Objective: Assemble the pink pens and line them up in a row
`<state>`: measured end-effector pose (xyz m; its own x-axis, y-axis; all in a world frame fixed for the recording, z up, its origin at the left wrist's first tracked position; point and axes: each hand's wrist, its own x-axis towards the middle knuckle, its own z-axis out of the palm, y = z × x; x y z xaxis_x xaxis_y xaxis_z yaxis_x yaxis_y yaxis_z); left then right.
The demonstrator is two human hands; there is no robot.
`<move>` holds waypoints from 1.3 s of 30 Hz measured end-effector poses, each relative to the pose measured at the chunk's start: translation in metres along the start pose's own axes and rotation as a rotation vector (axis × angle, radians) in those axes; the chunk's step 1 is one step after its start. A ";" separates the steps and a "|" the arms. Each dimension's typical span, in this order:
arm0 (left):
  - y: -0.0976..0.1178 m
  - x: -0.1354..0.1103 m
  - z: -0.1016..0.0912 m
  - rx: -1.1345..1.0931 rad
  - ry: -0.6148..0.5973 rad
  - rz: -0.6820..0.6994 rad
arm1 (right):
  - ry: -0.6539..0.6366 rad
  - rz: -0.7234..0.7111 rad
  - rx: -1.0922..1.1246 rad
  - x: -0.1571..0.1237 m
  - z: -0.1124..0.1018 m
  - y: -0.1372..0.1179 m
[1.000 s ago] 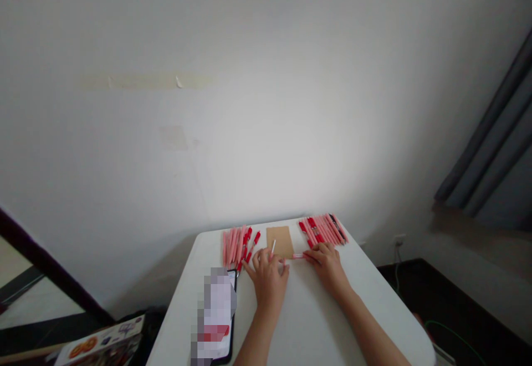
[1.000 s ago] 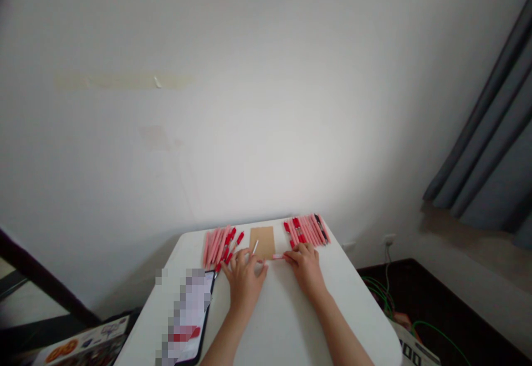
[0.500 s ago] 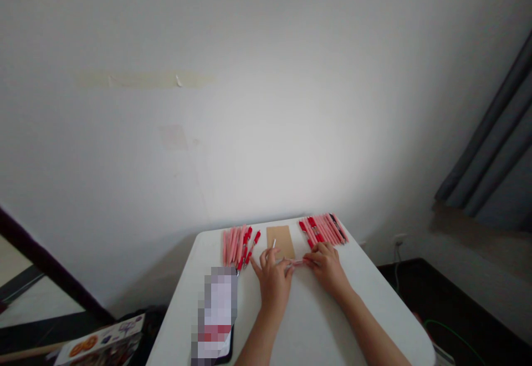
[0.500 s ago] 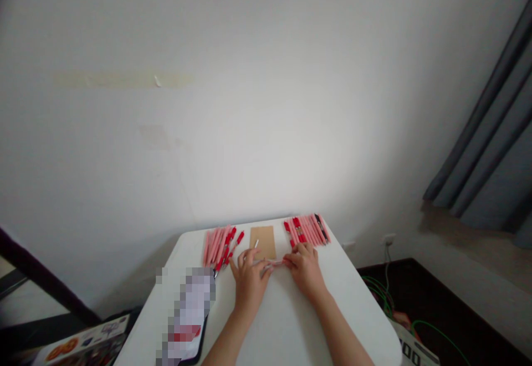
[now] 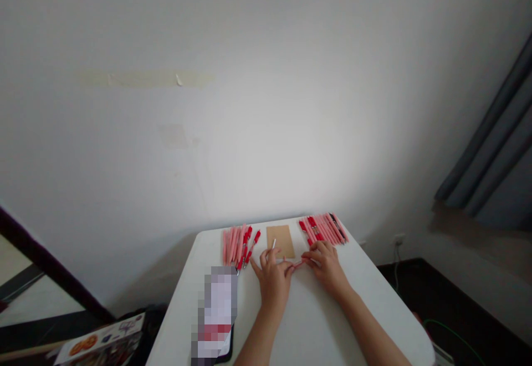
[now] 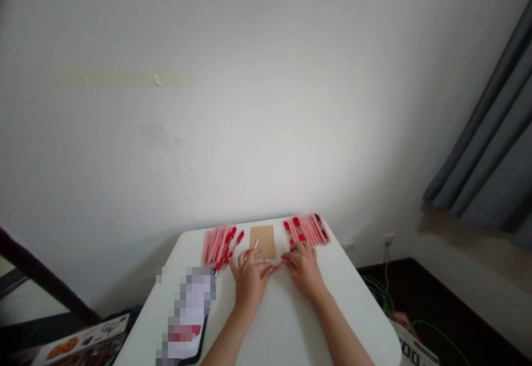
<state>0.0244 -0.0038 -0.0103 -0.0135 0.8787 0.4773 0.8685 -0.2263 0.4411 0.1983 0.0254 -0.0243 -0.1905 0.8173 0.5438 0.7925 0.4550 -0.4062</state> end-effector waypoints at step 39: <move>0.002 0.000 -0.002 0.023 -0.009 -0.019 | 0.149 0.129 0.423 0.003 0.009 0.011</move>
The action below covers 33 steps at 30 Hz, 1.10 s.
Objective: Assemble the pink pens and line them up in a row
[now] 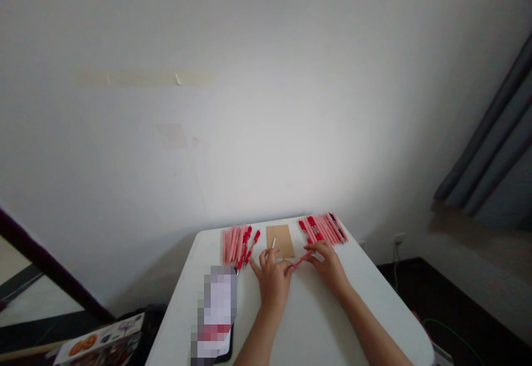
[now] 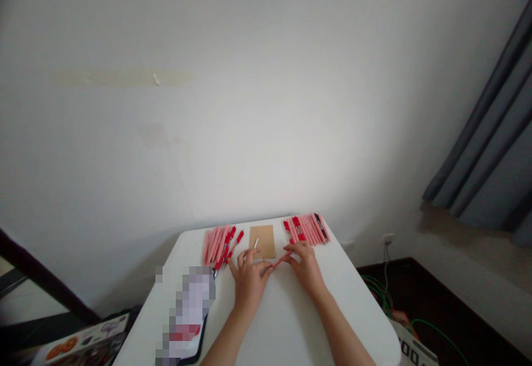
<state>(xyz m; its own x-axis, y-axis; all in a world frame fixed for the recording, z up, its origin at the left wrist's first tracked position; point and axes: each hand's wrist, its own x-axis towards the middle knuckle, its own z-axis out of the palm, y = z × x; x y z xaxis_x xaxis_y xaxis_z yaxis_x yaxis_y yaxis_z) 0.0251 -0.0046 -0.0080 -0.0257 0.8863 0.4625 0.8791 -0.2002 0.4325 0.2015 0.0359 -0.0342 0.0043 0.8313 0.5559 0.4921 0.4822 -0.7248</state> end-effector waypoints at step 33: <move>0.001 0.001 -0.001 0.061 0.079 0.079 | 0.155 0.051 -0.066 0.001 -0.003 0.003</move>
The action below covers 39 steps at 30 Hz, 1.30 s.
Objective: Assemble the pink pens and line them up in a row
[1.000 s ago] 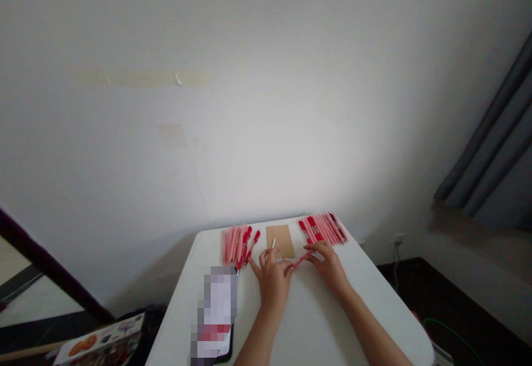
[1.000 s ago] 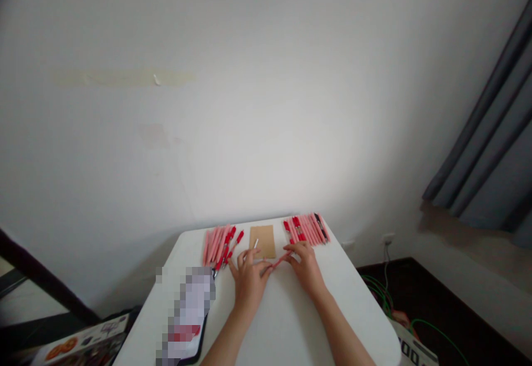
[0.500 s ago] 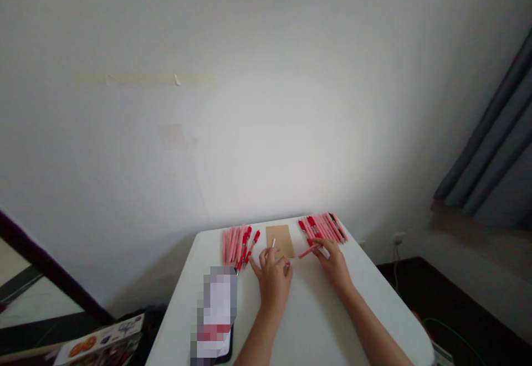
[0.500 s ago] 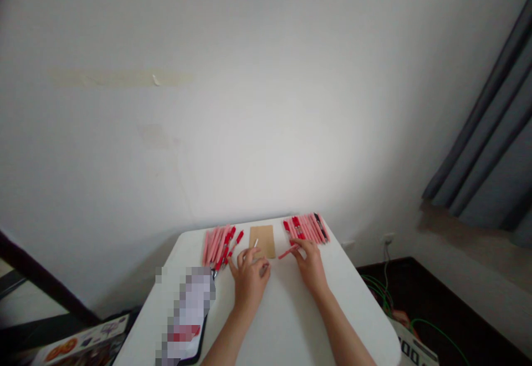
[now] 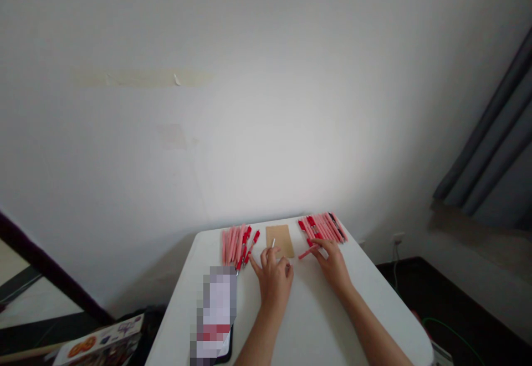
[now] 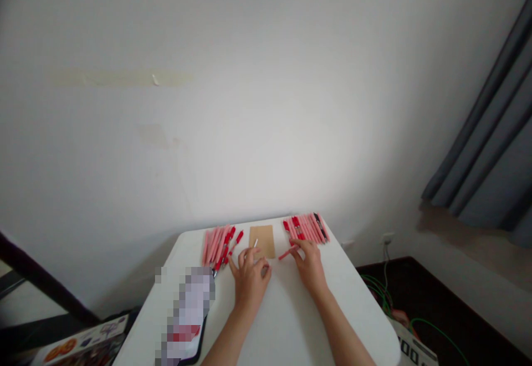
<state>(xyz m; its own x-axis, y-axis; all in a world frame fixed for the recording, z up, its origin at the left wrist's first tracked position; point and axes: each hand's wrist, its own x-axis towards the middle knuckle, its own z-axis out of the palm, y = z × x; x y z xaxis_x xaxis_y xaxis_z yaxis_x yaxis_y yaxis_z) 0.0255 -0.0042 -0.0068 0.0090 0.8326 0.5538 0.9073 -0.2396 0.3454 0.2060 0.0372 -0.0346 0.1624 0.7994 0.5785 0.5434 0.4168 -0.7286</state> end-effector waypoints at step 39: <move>-0.009 0.007 -0.012 0.040 0.077 -0.168 | -0.355 -0.199 -0.470 -0.004 0.005 -0.030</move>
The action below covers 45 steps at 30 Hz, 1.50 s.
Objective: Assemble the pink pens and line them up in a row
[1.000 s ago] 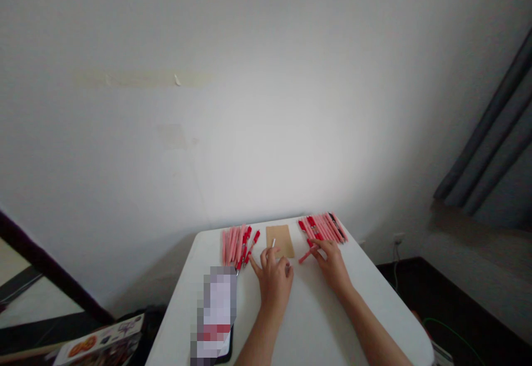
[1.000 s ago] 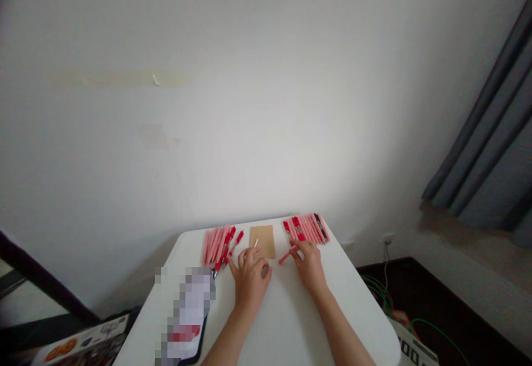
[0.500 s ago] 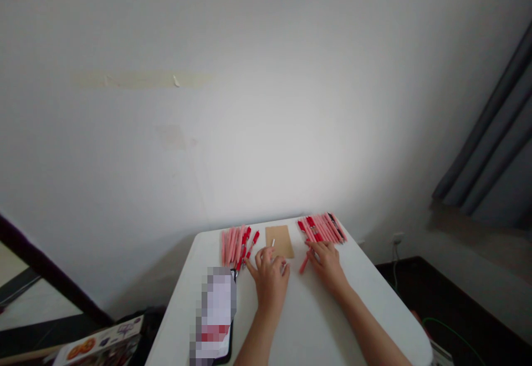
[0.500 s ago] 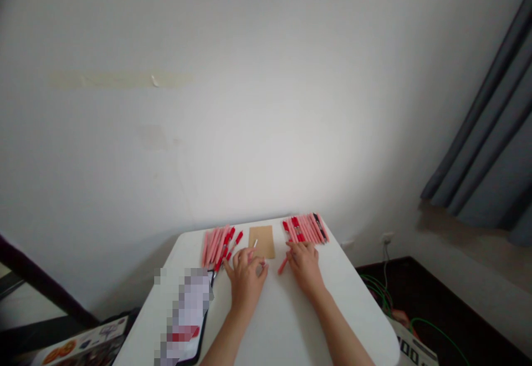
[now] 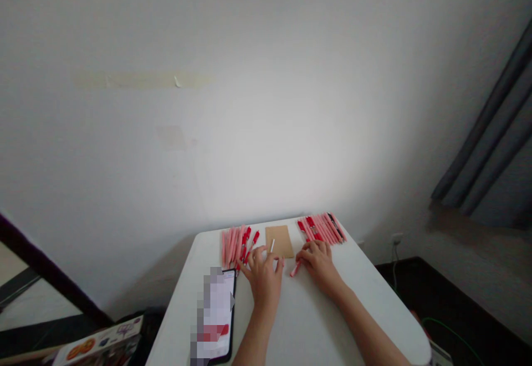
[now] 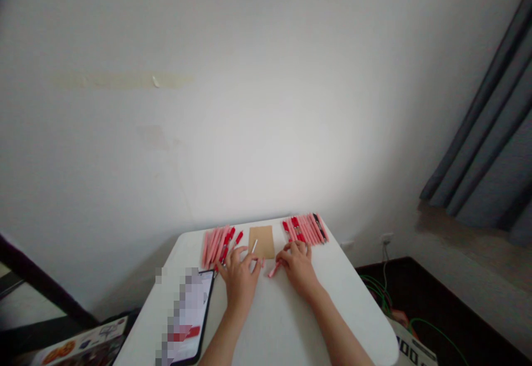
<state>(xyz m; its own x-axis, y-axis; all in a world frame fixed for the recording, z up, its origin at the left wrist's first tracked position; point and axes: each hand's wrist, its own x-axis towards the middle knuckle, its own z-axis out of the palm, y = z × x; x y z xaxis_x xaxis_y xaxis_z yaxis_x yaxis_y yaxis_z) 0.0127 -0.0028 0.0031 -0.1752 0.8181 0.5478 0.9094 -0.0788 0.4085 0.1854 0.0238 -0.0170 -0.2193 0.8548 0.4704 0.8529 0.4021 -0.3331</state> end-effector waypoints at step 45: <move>-0.008 -0.001 0.000 0.313 0.053 -0.045 | 0.008 -0.048 0.092 0.000 0.000 0.002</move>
<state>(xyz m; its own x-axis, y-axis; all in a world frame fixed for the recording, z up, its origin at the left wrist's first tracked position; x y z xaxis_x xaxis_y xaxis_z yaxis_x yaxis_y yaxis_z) 0.0050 -0.0027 -0.0005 -0.2299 0.7850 0.5753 0.9707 0.1424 0.1935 0.1872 0.0246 -0.0178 -0.2547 0.8315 0.4938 0.7945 0.4710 -0.3833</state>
